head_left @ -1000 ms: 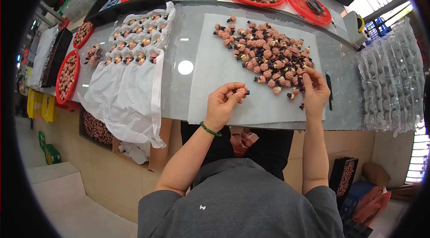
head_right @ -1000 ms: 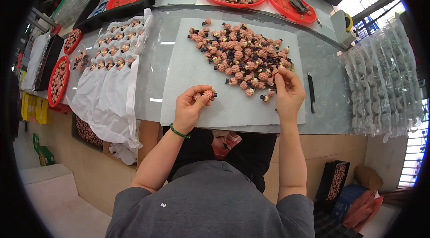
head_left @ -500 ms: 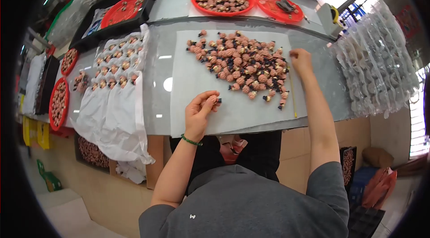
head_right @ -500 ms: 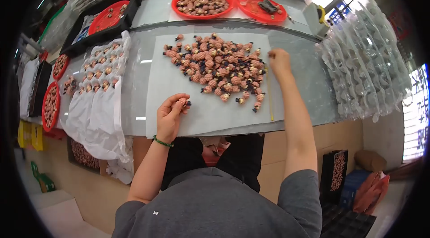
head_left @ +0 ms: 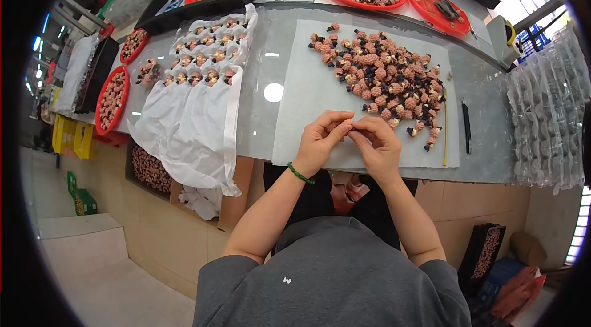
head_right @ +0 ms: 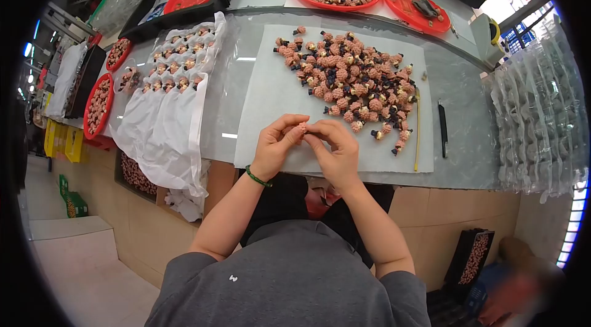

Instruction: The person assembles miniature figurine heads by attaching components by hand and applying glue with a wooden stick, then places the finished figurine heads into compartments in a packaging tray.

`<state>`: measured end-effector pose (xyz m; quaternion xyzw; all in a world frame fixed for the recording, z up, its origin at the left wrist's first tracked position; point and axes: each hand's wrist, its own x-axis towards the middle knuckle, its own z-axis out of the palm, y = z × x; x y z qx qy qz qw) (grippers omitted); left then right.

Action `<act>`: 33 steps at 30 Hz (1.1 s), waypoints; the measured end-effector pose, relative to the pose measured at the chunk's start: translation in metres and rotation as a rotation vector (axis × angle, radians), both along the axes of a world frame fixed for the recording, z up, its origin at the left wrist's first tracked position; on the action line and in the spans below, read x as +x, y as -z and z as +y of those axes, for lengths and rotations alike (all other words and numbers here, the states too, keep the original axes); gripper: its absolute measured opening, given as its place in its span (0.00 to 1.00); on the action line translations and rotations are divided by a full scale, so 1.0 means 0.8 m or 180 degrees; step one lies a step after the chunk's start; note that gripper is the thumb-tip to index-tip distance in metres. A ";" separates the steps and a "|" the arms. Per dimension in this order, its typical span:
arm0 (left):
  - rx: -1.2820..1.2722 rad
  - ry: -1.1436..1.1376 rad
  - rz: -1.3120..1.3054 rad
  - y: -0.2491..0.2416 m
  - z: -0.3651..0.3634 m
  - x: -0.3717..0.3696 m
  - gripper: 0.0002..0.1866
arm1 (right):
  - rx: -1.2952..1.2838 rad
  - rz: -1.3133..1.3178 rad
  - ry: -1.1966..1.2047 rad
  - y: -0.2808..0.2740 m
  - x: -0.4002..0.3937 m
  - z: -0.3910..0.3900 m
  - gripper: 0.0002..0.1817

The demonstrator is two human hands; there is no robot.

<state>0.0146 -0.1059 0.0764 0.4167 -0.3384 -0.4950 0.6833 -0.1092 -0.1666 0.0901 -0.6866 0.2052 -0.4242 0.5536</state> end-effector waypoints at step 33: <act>0.0003 -0.0544 -0.1320 -0.016 0.002 -0.017 0.14 | 0.1055 -0.0611 0.0057 0.018 -0.011 0.004 0.07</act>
